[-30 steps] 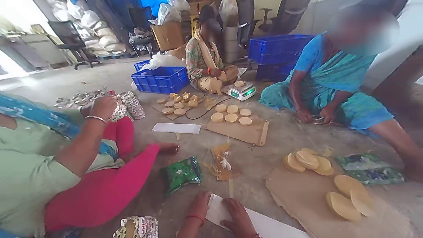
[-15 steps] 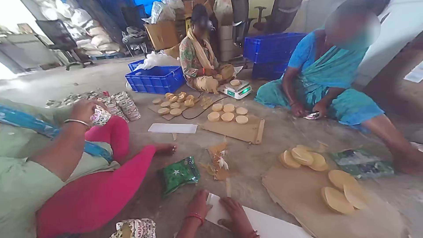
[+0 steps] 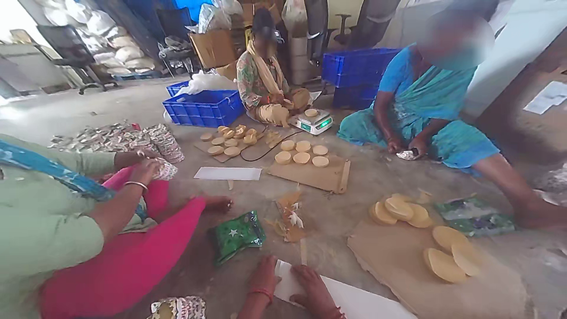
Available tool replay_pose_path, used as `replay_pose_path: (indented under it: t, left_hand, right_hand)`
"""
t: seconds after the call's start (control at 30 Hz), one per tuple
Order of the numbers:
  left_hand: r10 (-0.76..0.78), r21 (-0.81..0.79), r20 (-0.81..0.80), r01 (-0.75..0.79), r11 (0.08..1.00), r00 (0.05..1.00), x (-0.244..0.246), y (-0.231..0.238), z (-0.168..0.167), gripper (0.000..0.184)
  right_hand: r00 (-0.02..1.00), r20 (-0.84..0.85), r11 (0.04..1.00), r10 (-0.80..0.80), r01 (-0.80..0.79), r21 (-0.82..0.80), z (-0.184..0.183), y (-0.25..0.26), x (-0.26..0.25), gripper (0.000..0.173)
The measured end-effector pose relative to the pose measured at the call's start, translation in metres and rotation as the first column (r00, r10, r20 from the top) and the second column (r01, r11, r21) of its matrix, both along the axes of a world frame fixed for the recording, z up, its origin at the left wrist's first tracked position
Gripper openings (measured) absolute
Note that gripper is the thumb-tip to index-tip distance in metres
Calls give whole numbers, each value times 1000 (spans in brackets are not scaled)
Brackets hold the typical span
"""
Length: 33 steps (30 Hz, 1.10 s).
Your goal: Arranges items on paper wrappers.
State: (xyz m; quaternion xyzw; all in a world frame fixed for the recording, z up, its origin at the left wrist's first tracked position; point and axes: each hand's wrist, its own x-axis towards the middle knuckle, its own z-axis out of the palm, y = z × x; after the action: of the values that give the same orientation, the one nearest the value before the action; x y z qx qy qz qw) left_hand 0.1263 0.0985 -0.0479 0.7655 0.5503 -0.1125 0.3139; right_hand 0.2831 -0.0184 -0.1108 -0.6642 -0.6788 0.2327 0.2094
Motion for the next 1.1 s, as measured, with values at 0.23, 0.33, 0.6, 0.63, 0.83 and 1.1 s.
replay_pose_path:
  t: [0.23,0.33,0.6,0.63,0.83,1.1]
  left_hand:
    - [25,-41,14,-25,999,1000,0,2,2,72]
    - [35,-51,25,-34,998,999,0,0,2,78]
    - [29,-35,4,-29,999,1000,1,-2,4,83]
    - [29,-35,6,-29,999,1000,1,-3,3,82]
    - [20,-26,1,-20,999,1000,2,-1,1,84]
    - [25,-33,5,-25,999,1000,2,0,-4,83]
  right_hand:
    - [998,-32,999,-46,47,28,-3,2,0,76]
    - [996,-44,997,-73,73,9,0,1,-1,78]
    - [980,131,981,-151,132,144,-5,-10,-7,56]
    - [981,128,977,-144,121,173,-8,-12,-6,51]
    - [991,78,970,-105,84,228,-8,-7,-7,44]
    - [991,71,977,-110,95,189,-7,-6,-8,45]
